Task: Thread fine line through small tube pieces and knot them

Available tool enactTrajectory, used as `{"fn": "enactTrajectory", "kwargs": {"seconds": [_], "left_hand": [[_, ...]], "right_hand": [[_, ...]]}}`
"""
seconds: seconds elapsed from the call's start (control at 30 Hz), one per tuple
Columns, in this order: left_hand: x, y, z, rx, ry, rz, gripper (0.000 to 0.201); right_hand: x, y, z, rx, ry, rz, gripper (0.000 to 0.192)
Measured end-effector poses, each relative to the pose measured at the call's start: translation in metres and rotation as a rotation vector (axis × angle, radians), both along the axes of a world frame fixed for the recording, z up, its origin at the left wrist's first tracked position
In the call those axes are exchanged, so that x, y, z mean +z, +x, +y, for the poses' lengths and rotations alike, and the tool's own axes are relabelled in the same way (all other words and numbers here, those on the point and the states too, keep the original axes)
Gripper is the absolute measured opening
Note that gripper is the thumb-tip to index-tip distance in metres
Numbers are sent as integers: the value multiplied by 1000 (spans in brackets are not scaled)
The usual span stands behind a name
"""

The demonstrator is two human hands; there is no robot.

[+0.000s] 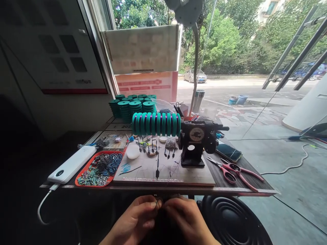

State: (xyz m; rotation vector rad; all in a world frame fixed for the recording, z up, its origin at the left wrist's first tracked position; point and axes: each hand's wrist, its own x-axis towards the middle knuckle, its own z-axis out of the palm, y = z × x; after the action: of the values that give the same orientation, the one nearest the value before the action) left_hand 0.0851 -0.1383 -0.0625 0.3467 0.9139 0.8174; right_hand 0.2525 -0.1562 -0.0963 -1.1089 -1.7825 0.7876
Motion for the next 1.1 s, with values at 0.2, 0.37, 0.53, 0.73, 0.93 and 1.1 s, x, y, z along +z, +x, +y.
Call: {"fn": "enactTrajectory", "kwargs": {"seconds": [0.2, 0.37, 0.53, 0.73, 0.93, 1.1], "left_hand": [[-4, 2, 1, 25, 49, 29, 24], [0, 4, 0, -2, 136, 33, 19], [3, 6, 0, -38, 64, 67, 19], [4, 9, 5, -129, -79, 110, 19], [5, 12, 10, -175, -4, 193, 13], [6, 13, 9, -202, 361, 463, 7]], "right_hand": [[9, -2, -1, 17, -112, -42, 22], [5, -12, -5, 67, -228, -68, 24], [1, -10, -1, -8, -134, -115, 29], [1, -4, 10, -55, 124, -341, 30], [-16, -5, 2, -123, 529, -531, 26], [-8, -4, -6, -114, 642, -662, 25]]}}
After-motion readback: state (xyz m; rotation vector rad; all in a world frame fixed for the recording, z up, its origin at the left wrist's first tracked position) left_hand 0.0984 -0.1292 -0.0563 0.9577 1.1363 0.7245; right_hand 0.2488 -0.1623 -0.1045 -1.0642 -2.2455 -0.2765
